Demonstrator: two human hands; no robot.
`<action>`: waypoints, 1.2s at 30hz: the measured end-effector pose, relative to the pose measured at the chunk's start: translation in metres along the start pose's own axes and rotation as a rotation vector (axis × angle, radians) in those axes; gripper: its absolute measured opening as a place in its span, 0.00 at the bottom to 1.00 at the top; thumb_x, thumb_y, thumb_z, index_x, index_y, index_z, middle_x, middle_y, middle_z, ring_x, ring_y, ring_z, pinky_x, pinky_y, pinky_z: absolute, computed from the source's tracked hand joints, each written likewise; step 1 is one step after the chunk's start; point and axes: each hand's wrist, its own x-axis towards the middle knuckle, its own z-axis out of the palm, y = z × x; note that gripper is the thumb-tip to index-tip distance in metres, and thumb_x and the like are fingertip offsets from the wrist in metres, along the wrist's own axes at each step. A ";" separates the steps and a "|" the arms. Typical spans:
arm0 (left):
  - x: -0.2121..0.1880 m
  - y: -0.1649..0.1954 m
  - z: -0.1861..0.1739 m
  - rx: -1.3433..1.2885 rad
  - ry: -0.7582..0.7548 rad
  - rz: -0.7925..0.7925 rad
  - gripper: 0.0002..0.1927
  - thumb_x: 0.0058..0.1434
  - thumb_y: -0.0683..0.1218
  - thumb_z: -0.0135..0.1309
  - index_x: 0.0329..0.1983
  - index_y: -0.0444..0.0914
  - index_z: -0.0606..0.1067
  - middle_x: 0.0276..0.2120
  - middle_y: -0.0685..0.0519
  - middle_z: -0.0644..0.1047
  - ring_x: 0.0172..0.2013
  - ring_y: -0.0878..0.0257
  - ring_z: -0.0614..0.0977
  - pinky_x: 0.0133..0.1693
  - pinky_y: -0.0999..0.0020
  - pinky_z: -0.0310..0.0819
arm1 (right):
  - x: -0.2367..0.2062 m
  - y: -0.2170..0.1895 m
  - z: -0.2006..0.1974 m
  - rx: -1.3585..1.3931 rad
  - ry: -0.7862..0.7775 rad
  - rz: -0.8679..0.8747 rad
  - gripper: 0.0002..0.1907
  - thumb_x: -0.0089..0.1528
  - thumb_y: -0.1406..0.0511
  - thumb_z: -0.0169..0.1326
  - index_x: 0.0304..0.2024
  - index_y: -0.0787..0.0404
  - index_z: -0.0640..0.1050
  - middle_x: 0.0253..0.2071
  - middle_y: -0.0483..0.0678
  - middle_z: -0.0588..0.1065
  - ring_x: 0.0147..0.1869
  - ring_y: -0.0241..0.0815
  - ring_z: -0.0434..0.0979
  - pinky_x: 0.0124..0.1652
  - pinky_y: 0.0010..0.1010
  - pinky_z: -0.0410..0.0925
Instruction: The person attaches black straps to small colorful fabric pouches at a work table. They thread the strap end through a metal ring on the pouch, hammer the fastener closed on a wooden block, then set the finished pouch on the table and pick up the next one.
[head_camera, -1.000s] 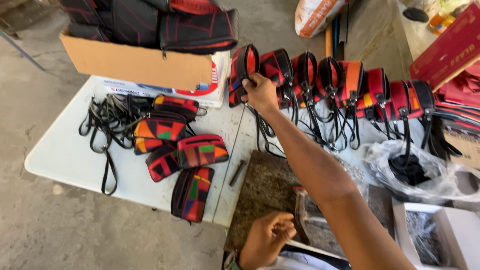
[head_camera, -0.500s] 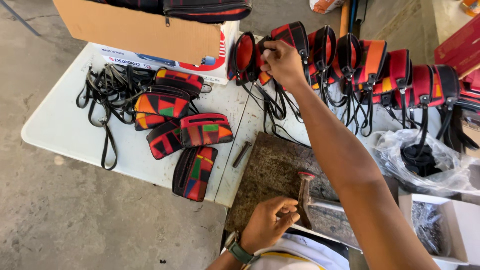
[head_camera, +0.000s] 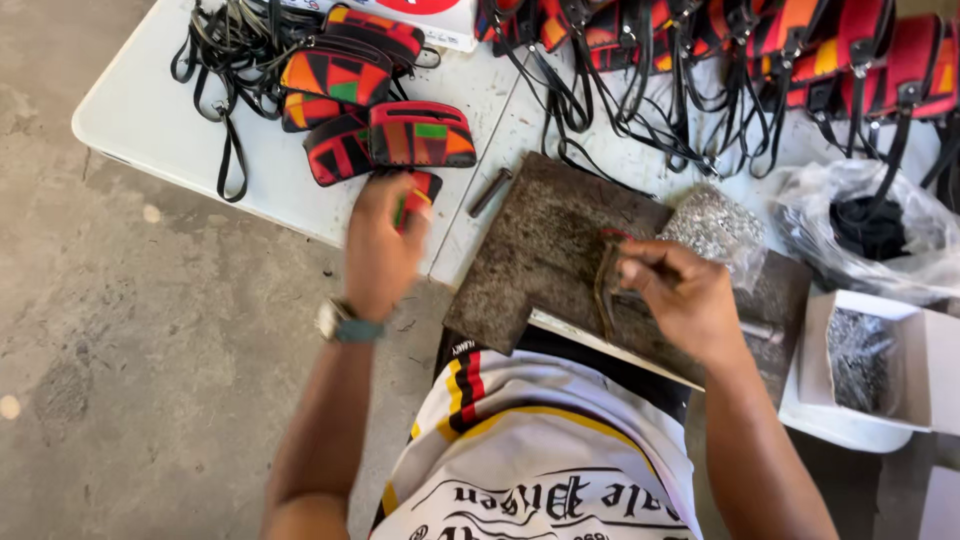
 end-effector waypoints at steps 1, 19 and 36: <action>0.010 -0.015 -0.005 0.111 -0.017 -0.050 0.24 0.64 0.44 0.62 0.61 0.36 0.70 0.53 0.40 0.76 0.55 0.42 0.77 0.54 0.49 0.72 | -0.017 -0.004 -0.001 -0.023 -0.015 -0.005 0.11 0.64 0.68 0.60 0.48 0.65 0.82 0.38 0.49 0.83 0.38 0.33 0.81 0.36 0.24 0.73; 0.086 -0.052 0.089 0.788 -0.394 0.129 0.29 0.54 0.49 0.60 0.61 0.44 0.74 0.55 0.40 0.71 0.56 0.46 0.73 0.56 0.40 0.60 | -0.084 0.020 -0.010 -0.060 -0.052 -0.099 0.09 0.59 0.68 0.60 0.43 0.63 0.82 0.40 0.53 0.82 0.42 0.52 0.84 0.41 0.38 0.75; 0.049 0.080 0.067 0.323 0.001 0.853 0.18 0.59 0.36 0.61 0.53 0.41 0.81 0.50 0.51 0.81 0.54 0.49 0.76 0.62 0.41 0.54 | -0.040 0.015 -0.003 1.069 0.072 0.283 0.34 0.62 0.64 0.57 0.68 0.57 0.60 0.59 0.52 0.74 0.52 0.47 0.80 0.47 0.37 0.75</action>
